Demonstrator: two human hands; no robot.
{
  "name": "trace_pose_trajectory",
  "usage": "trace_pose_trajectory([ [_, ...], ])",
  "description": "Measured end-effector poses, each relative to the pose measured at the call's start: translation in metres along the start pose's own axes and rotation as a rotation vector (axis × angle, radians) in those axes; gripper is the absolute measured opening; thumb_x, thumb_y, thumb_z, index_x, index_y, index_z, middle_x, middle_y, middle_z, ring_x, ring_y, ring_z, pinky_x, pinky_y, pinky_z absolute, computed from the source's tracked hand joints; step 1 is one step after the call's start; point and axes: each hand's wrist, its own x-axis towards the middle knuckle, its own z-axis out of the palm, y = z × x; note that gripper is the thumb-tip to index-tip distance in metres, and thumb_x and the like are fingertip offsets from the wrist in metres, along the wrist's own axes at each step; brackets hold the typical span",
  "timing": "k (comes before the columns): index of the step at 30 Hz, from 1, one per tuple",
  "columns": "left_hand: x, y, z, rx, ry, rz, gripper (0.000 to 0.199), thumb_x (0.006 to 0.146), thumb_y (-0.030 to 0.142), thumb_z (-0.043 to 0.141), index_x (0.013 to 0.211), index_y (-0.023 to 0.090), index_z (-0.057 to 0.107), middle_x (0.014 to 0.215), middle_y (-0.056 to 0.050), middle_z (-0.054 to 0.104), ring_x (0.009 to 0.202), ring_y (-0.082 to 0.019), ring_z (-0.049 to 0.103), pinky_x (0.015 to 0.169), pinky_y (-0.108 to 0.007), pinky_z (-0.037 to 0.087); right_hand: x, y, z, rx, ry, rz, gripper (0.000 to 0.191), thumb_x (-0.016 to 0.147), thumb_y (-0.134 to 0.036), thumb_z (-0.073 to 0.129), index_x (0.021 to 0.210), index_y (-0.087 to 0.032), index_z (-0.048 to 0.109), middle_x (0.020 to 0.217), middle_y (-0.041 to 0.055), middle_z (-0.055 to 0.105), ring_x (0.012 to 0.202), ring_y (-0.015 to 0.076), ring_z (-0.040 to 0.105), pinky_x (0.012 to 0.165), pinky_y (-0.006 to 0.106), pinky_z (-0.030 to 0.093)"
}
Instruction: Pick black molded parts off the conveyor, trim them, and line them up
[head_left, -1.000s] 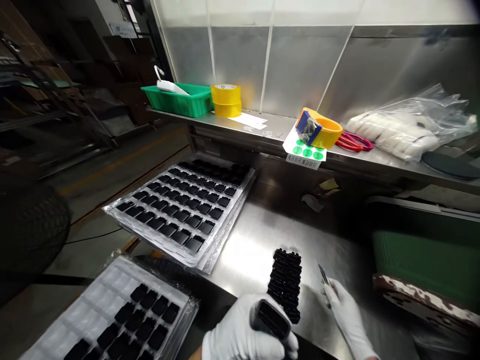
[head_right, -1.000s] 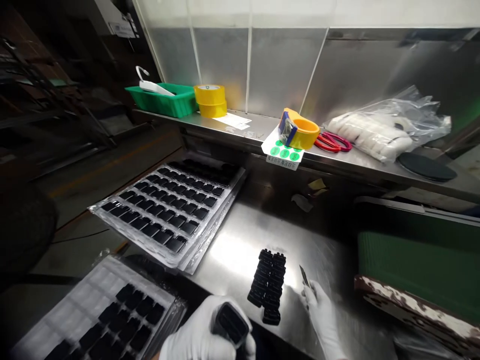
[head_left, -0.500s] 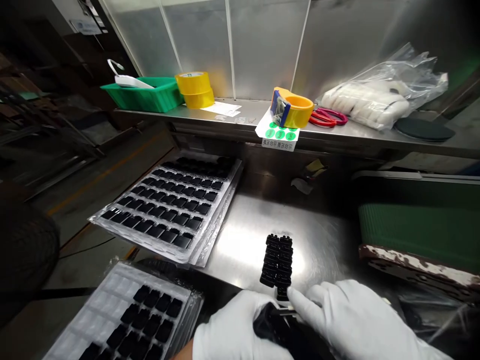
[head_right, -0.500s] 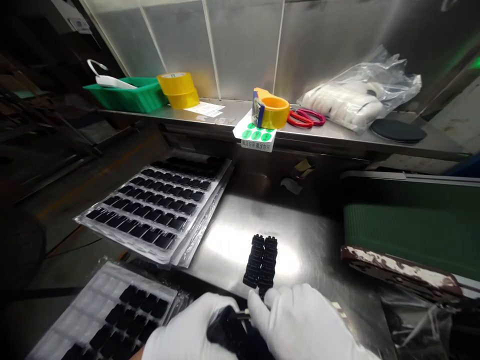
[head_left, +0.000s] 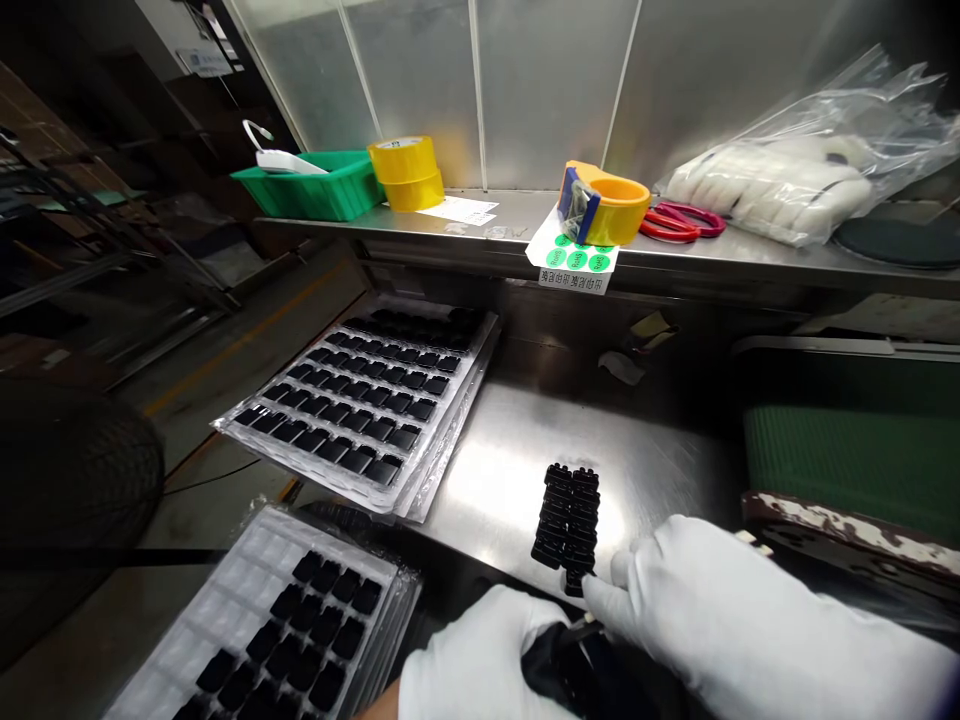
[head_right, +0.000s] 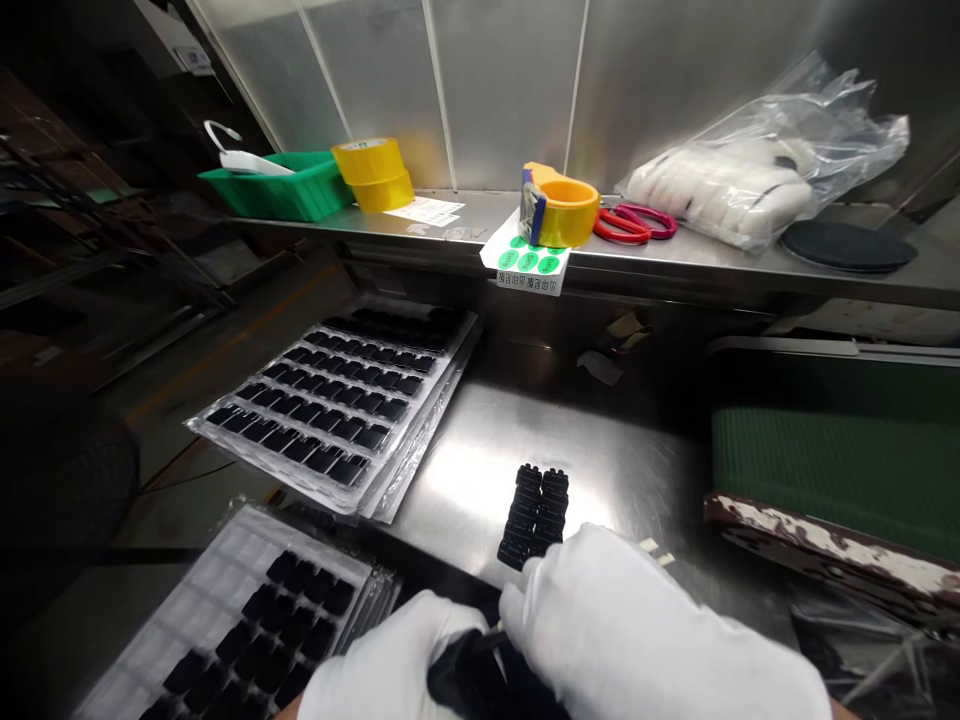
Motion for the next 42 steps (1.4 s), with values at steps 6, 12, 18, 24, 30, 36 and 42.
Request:
trace_pose_trajectory([
  [6,0.005,-0.01,-0.002,-0.034,-0.045,0.009,0.035,0.056,0.026,0.081,0.09,0.03,0.074,0.076,0.002,0.07,0.063,-0.019,0.057,0.049,-0.025,0.028,-0.001,-0.002,0.003,-0.069,0.001,0.005,0.036,0.046,0.002,0.049,0.067,-0.026,0.059,0.052,-0.0056,0.063,0.029,0.0187,0.048,0.031,0.038,0.006],
  [12,0.013,-0.011,-0.009,-0.195,-0.088,0.084,0.026,0.057,0.03,0.079,0.082,0.025,0.074,0.068,-0.001,0.067,0.061,-0.02,0.058,0.052,-0.028,0.036,-0.04,0.009,0.013,0.587,0.121,0.422,0.02,0.086,-0.018,0.051,0.07,-0.027,0.058,0.062,-0.005,0.066,0.05,0.0129,0.06,0.043,0.025,0.037],
  [18,0.055,-0.012,-0.023,-0.181,0.051,0.03,0.016,0.063,0.029,0.074,0.063,0.016,0.064,0.059,-0.001,0.059,0.055,-0.014,0.049,0.051,-0.026,0.035,-0.061,-0.011,0.096,0.576,0.267,0.939,0.037,0.095,-0.048,0.036,0.111,-0.034,0.066,0.073,0.0006,0.07,0.054,0.019,0.063,0.049,0.031,0.05],
  [24,0.05,-0.008,-0.018,-0.423,-0.222,0.05,0.017,0.063,0.011,0.076,0.078,0.012,0.068,0.066,0.002,0.062,0.058,-0.01,0.052,0.057,-0.022,0.04,-0.032,-0.056,0.112,0.902,0.259,0.789,0.044,0.095,-0.051,0.038,0.136,-0.041,0.051,0.082,-0.0008,0.071,0.078,0.0194,0.068,0.07,0.035,0.058],
  [30,0.036,0.014,-0.004,-0.469,-0.291,0.144,0.022,0.07,0.016,0.08,0.089,0.013,0.072,0.086,-0.004,0.071,0.079,-0.016,0.063,0.074,-0.027,0.048,0.009,-0.065,0.096,0.957,0.349,0.992,0.065,0.079,-0.05,0.064,0.138,-0.027,0.05,0.097,0.0053,0.074,0.09,0.0273,0.069,0.081,0.048,0.059],
  [36,0.04,0.003,-0.006,-0.412,-0.214,0.086,0.026,0.063,0.015,0.085,0.084,0.012,0.072,0.071,0.001,0.064,0.065,-0.012,0.055,0.061,-0.023,0.044,0.0,-0.052,0.088,0.783,0.458,1.072,0.054,0.094,-0.05,0.04,0.139,-0.021,0.05,0.087,0.0085,0.073,0.077,0.0272,0.07,0.066,0.046,0.06],
  [42,0.039,-0.008,-0.007,-0.537,-0.222,0.346,0.038,0.054,0.017,0.092,0.088,0.015,0.075,0.091,-0.006,0.071,0.087,-0.021,0.065,0.082,-0.033,0.052,-0.039,-0.064,0.088,0.532,0.566,0.646,0.043,0.097,-0.037,0.043,0.138,-0.028,0.047,0.075,0.0,0.069,0.063,0.0173,0.065,0.052,0.028,0.055],
])
